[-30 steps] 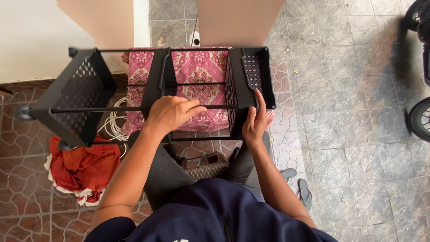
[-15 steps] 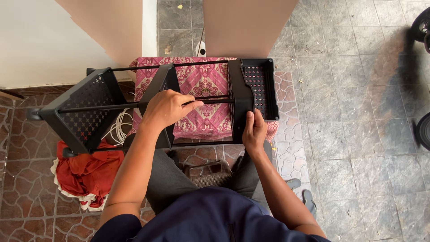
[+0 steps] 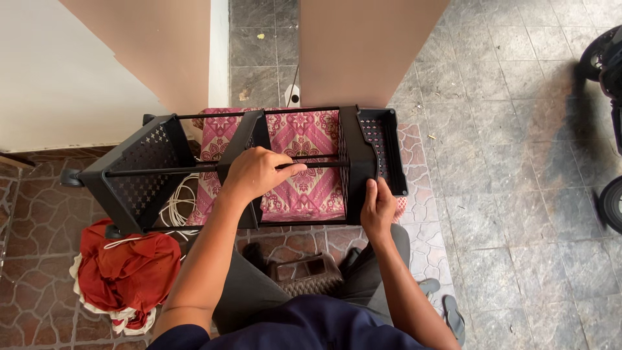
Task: The person assembles a black plastic storage unit by connecting side panels, inserting crossbars, and attaching four legs. They repeatedly adjust and reseat components to ensure alignment and stability.
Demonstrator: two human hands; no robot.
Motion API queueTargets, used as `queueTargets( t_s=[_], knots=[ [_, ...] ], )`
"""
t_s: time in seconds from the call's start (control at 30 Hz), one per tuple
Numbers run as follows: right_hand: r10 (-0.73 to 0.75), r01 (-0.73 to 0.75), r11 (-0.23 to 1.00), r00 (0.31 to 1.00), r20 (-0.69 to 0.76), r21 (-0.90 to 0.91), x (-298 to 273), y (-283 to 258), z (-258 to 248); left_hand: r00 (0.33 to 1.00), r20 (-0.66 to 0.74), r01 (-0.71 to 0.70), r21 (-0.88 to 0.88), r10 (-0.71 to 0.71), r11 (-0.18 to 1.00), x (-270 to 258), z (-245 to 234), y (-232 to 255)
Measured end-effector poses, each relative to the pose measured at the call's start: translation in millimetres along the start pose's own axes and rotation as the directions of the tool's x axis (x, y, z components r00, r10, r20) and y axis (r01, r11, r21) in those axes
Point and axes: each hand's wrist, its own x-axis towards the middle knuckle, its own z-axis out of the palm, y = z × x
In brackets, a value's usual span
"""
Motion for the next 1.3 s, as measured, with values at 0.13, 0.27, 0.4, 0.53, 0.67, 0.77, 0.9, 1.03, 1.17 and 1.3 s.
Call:
queueTargets(
  t_s=[0.13, 0.27, 0.4, 0.53, 0.67, 0.77, 0.9, 1.03, 1.17, 1.3],
  knots=[
    [0.025, -0.025, 1.0, 1.0, -0.011, -0.011, -3, 1, 0, 0.997, 0.073, 0.01, 0.002, -0.01, 1.0, 0, -2, -3],
    [0.079, -0.078, 0.997, 0.997, -0.005, 0.01, -2, 0, -1, 0.991, 0.126, 0.038, 0.008, -0.039, 0.999, 8, -7, -2],
    [0.098, -0.098, 0.995, 0.995, -0.006, 0.01, 2, -4, -4, 0.981, 0.178, 0.084, -0.007, -0.081, 0.996, 20, -13, 3],
    [0.152, -0.153, 0.988, 0.988, 0.015, 0.023, 10, -7, -7, 0.985, 0.155, 0.081, -0.002, -0.079, 0.997, 28, -19, 5],
    [0.233, -0.233, 0.971, 0.972, 0.017, 0.045, 19, -9, -4, 0.985, 0.143, 0.105, -0.029, -0.1, 0.994, 33, -22, 5],
    [0.182, -0.185, 0.982, 0.982, 0.058, 0.046, 16, -11, -4, 0.984, 0.144, 0.112, -0.072, -0.101, 0.991, 34, -23, 2],
    [0.126, -0.131, 0.988, 0.99, 0.066, 0.083, 23, -10, 1, 0.995, 0.081, 0.065, -0.047, -0.061, 0.997, 30, -23, -1],
    [0.141, -0.145, 0.987, 0.987, 0.073, 0.063, 15, -23, 0, 0.968, 0.194, 0.157, 0.013, -0.156, 0.988, 26, -32, -2],
    [0.118, -0.121, 0.991, 0.992, 0.049, 0.054, 16, -33, -5, 0.976, 0.184, 0.12, 0.012, -0.12, 0.993, 28, -36, 2],
    [0.138, -0.133, 0.984, 0.99, -0.034, 0.121, 17, -41, -1, 0.984, 0.15, 0.095, 0.004, -0.094, 0.996, 28, -44, 5]
  ],
)
